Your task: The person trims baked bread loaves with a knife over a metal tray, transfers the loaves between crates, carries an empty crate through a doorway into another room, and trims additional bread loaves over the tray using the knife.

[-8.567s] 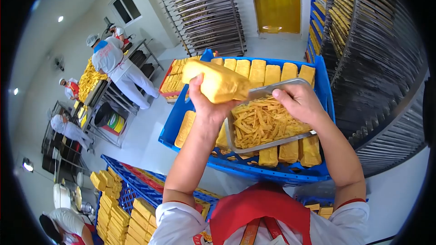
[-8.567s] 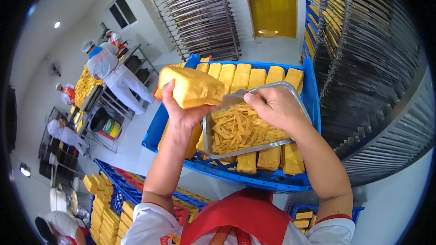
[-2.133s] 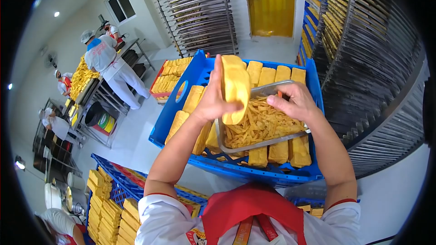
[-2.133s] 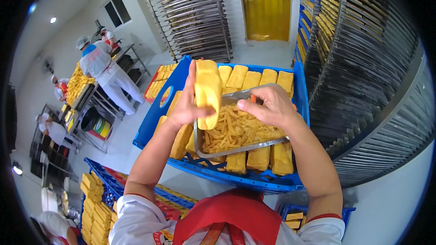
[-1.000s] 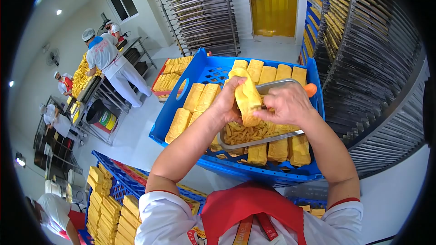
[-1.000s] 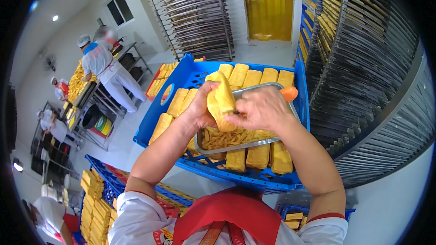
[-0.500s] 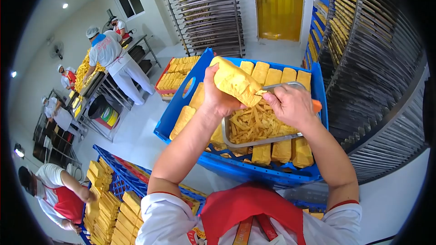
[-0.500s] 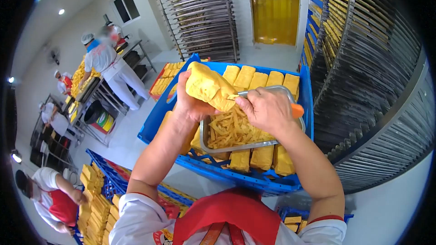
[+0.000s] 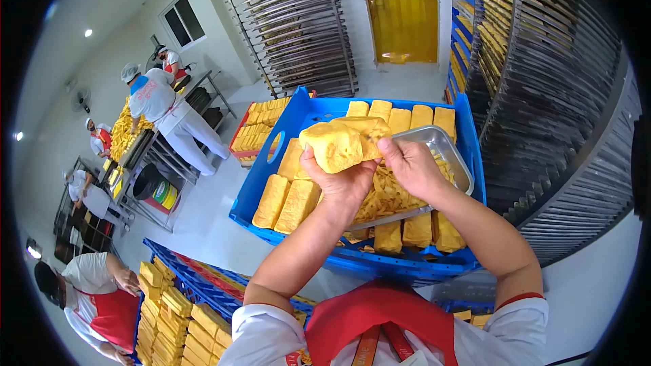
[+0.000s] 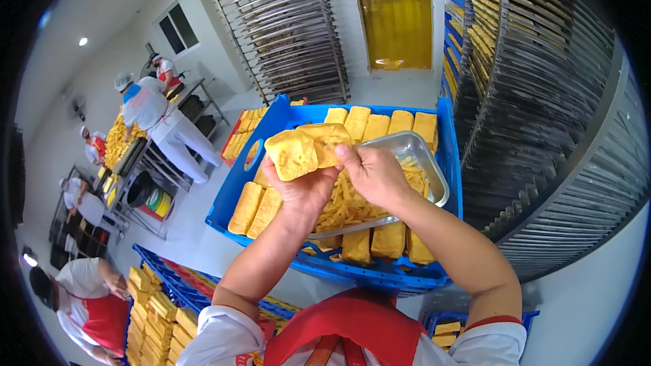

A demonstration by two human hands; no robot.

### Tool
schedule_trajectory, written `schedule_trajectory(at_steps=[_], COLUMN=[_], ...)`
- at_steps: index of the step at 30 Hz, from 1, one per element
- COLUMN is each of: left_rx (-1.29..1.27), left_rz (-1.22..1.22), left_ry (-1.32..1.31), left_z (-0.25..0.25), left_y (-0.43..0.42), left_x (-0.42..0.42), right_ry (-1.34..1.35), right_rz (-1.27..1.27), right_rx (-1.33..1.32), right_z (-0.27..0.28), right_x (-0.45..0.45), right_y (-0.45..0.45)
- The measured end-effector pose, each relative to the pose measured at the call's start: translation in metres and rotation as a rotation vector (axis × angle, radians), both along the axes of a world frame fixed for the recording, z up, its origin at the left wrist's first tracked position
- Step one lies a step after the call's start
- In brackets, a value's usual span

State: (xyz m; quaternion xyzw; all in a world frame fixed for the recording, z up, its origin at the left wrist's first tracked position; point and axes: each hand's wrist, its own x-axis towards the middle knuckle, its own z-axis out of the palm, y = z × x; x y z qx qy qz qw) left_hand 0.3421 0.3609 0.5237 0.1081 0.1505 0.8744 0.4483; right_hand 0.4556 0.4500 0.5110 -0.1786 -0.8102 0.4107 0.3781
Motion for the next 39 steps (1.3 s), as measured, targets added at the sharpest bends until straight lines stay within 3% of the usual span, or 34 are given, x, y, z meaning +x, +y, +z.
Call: schedule_trajectory(at_steps=[5, 7, 12, 16, 19, 22, 25, 27, 29, 31, 33, 35, 37, 39], left_rx=[-0.011, -0.062, -0.077, -0.071, 0.029, -0.036, -0.053, -0.060, -0.060, -0.206, -0.397, -1.088, -1.462, -1.670], left_rz=[-0.035, 0.019, -0.059, -0.106, -0.132, -0.156, -0.183, -0.184, -0.155, -0.023, 0.402, 0.807, 0.596, 0.479], left_ry=[0.063, 0.109, 0.081, 0.082, 0.072, 0.067, 0.098, 0.135, 0.297, 0.513, 0.942, 1.422, 1.596, 1.915], left_z=[-0.005, 0.008, 0.007, -0.001, -0.010, -0.012, -0.011, -0.004, 0.002, 0.004, 0.002, -0.004, -0.010, -0.025], left_y=[0.004, 0.005, 0.007, 0.014, 0.020, 0.023, 0.026, 0.031, 0.041, 0.066, 0.092, 0.100, 0.108, 0.112], left_x=[-0.016, -0.025, -0.027, -0.017, -0.020, -0.019, -0.021, -0.039, -0.079, -0.138, -0.183, -0.206, -0.217, -0.208], right_ry=[-0.074, -0.245, -0.037, -0.077, -0.041, -0.129, -0.050, -0.308, -0.367, -0.416, -0.512, -0.535, -0.527, -0.524], right_rz=[0.051, 0.019, -0.197, -0.257, -0.222, -0.193, -0.083, -0.001, 0.035, 0.078, 0.084, 0.082, 0.088, 0.088], right_rx=[-0.032, 0.345, 0.330, 0.404, 0.351, 0.309, 0.293, 0.436, 0.497, 0.556, 0.482, 0.464, 0.476, 0.498], right_z=[0.008, 0.022, 0.022, 0.014, 0.013, 0.010, 0.007, 0.007, 0.015, 0.019, 0.021, 0.020, 0.014, 0.011], right_x=[0.010, 0.022, 0.017, 0.014, 0.013, 0.011, 0.011, 0.019, 0.026, 0.028, 0.029, 0.027, 0.027, 0.027], right_y=[0.006, 0.007, 0.015, 0.018, 0.021, 0.024, 0.024, 0.030, 0.029, 0.026, 0.025, 0.026, 0.029, 0.031])
